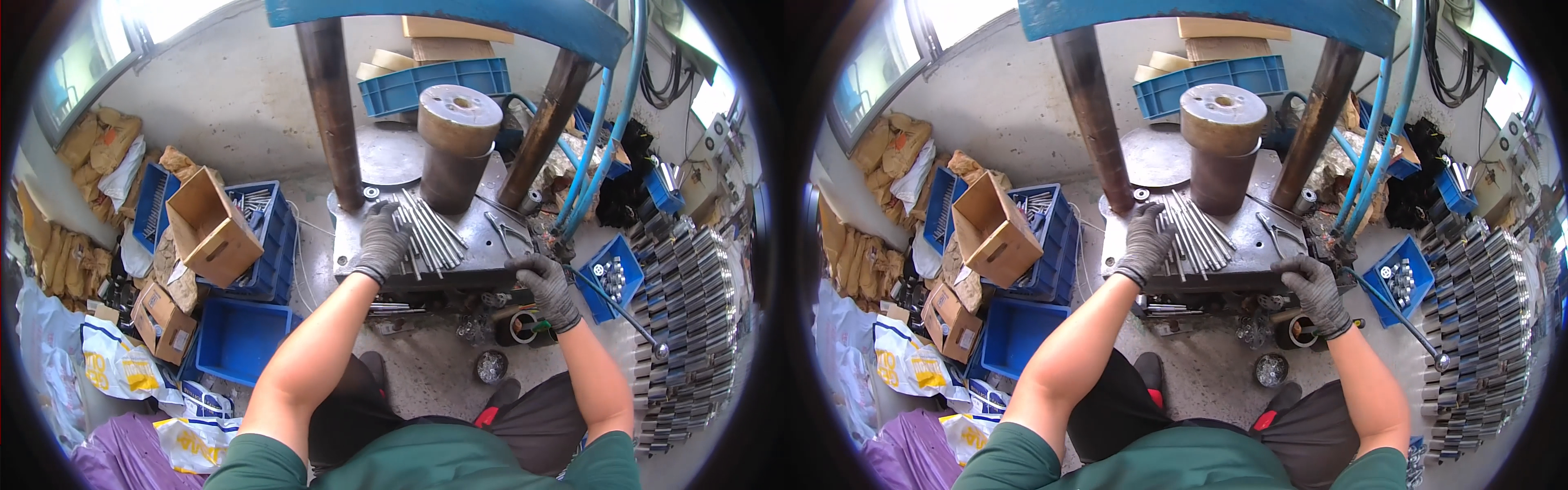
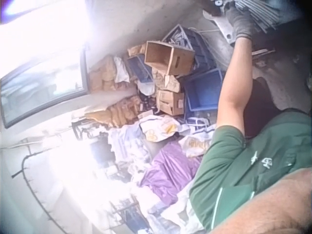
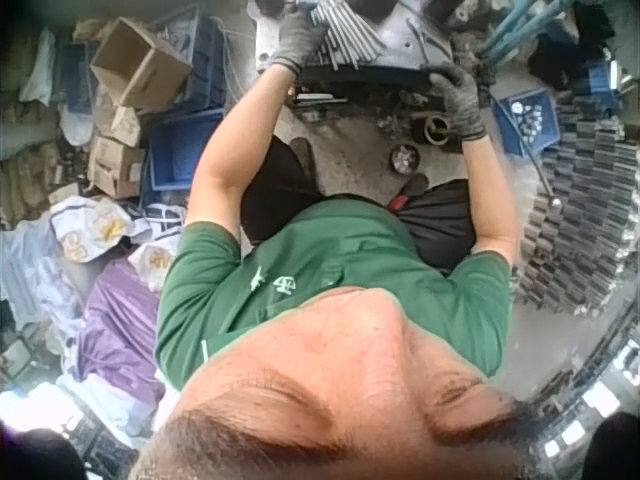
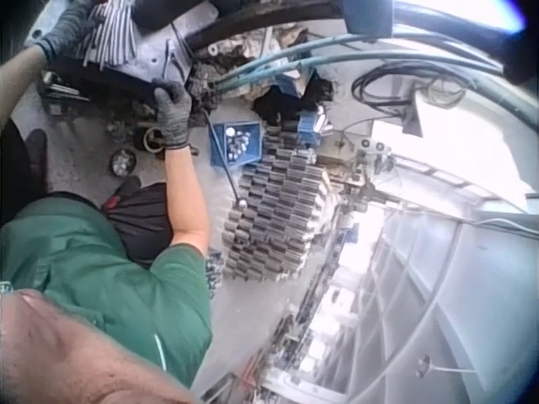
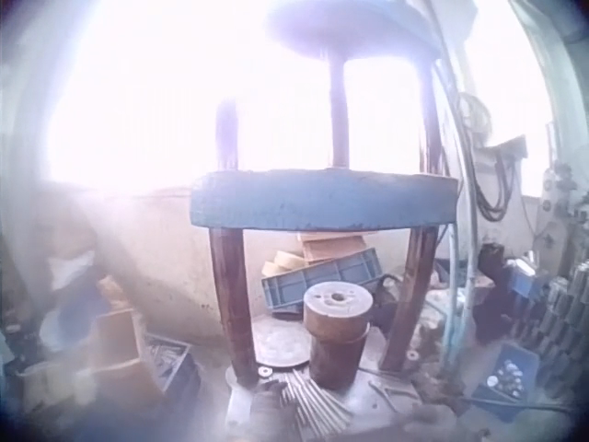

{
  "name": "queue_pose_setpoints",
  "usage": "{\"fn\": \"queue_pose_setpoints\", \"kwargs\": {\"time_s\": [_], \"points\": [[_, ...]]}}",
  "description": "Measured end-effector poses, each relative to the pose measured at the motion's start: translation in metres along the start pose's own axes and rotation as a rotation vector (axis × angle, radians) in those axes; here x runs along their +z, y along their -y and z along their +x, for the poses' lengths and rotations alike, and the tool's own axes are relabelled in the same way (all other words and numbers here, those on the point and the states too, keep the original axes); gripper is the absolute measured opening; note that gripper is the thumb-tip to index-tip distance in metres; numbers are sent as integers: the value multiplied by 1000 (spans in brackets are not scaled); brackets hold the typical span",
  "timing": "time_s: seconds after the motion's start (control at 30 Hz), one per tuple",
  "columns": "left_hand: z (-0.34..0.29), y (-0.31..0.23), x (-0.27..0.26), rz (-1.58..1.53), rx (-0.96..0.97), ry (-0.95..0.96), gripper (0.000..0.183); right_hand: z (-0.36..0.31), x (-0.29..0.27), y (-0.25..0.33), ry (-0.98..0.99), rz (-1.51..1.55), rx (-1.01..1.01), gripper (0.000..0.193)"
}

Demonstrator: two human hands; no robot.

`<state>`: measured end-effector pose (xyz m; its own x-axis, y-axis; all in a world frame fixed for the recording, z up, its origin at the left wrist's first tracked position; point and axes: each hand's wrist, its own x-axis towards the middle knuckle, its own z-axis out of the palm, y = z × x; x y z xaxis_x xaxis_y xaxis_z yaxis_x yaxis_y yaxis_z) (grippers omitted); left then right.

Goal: The person takes a bag of metal rods from a larger sack and moves to a workstation. They sit down and begin handling the rods, picking them up one by one and cleaning each end using a handheld scouring pad.

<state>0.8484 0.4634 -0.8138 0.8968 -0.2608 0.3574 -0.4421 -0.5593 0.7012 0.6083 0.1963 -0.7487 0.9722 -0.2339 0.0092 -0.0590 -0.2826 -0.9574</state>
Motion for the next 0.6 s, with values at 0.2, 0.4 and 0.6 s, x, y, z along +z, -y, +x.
{"fn": "queue_pose_setpoints", "kwargs": {"time_s": [0.2,0.4,0.6], "points": [[-1,7,-34,50,-36,176,41,4,-27,-12,-32,-94,77,68],[4,21,-41,47,46,108,35,11,-37,5,13,-106,98,117],[12,35,-48,136,62,57,35,2,-41,12,452,-56,204,50]]}}
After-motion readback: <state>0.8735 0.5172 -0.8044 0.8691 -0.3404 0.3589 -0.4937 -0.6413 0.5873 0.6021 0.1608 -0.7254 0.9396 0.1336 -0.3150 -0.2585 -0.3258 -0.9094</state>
